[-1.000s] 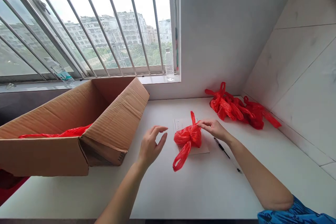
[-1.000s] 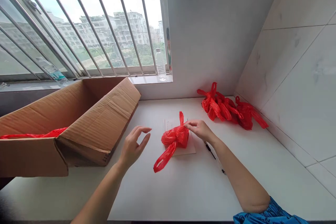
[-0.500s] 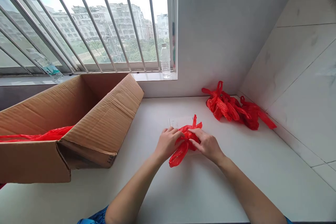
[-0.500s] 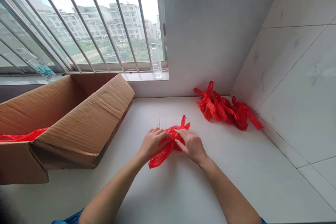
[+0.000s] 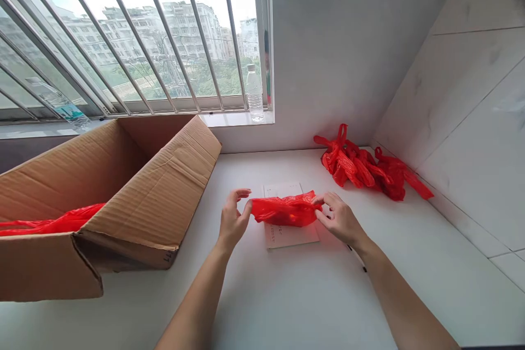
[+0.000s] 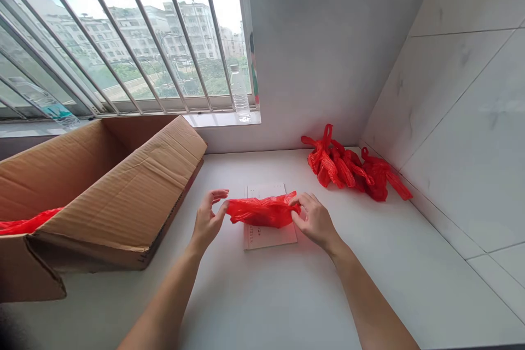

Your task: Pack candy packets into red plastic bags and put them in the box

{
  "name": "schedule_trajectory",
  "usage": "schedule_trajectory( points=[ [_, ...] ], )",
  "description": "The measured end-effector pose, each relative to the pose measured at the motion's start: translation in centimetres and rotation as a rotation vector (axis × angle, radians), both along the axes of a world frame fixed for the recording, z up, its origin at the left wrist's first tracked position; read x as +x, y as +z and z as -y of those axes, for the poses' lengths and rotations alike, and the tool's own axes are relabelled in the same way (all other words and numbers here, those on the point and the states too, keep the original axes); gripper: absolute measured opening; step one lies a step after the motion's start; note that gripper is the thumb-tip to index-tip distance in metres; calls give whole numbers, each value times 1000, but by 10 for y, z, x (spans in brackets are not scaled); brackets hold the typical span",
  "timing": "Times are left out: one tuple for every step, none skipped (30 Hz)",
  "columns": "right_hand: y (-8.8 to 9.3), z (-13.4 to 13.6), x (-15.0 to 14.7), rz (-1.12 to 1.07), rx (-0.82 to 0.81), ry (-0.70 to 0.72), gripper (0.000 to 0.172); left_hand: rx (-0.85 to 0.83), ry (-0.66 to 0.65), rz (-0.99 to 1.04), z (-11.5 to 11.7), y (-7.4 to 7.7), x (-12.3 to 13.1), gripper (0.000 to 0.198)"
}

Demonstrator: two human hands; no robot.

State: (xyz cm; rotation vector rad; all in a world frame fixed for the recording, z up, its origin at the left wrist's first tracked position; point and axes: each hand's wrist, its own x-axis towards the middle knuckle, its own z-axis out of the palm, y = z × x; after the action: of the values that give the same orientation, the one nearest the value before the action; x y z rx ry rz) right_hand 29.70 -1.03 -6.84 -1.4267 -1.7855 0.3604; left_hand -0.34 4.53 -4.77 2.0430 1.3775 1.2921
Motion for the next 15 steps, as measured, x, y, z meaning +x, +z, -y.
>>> schedule_trajectory(
  points=[
    [1, 2, -4, 30, 11, 21, 17, 47, -44, -64, 6, 3, 5, 24],
    [2, 3, -9, 57, 29, 38, 25, 92, -111, -152, 13, 5, 12, 28],
    [3, 5, -14, 83, 52, 52, 32, 130, -189, -250, 19, 8, 18, 31],
    [3, 5, -19, 111, 77, 73, 37, 161, -261, -342, 25, 9, 25, 34],
    [3, 6, -23, 141, 98, 103, 36, 189, -317, -415, 28, 9, 30, 36],
    [1, 6, -26, 166, 114, 135, 29, 213, -354, -463, 31, 9, 35, 35],
    [0, 6, -28, 179, 124, 159, 19, 237, -371, -488, 31, 7, 37, 29],
    [-2, 5, -28, 177, 130, 170, 11, 260, -373, -496, 31, 5, 38, 19],
    [-3, 4, -26, 158, 132, 160, 13, 278, -360, -487, 28, 3, 37, 9],
    [-4, 4, -23, 118, 130, 117, 17, 287, -333, -458, 25, 1, 34, 9],
    [-5, 3, -18, 58, 120, 47, 19, 280, -285, -401, 22, 0, 30, 15],
    [-5, 2, -13, -17, 98, -36, 20, 253, -216, -316, 18, -1, 25, 17],
    [-5, 2, -8, -99, 67, -118, 21, 207, -136, -210, 14, -2, 19, 18],
    [-5, 1, -2, -179, 34, -186, 23, 149, -58, -97, 11, -2, 14, 18],
    [-4, 1, 2, -250, 5, -233, 23, 91, 4, 10, 9, -2, 9, 20]
  ],
)
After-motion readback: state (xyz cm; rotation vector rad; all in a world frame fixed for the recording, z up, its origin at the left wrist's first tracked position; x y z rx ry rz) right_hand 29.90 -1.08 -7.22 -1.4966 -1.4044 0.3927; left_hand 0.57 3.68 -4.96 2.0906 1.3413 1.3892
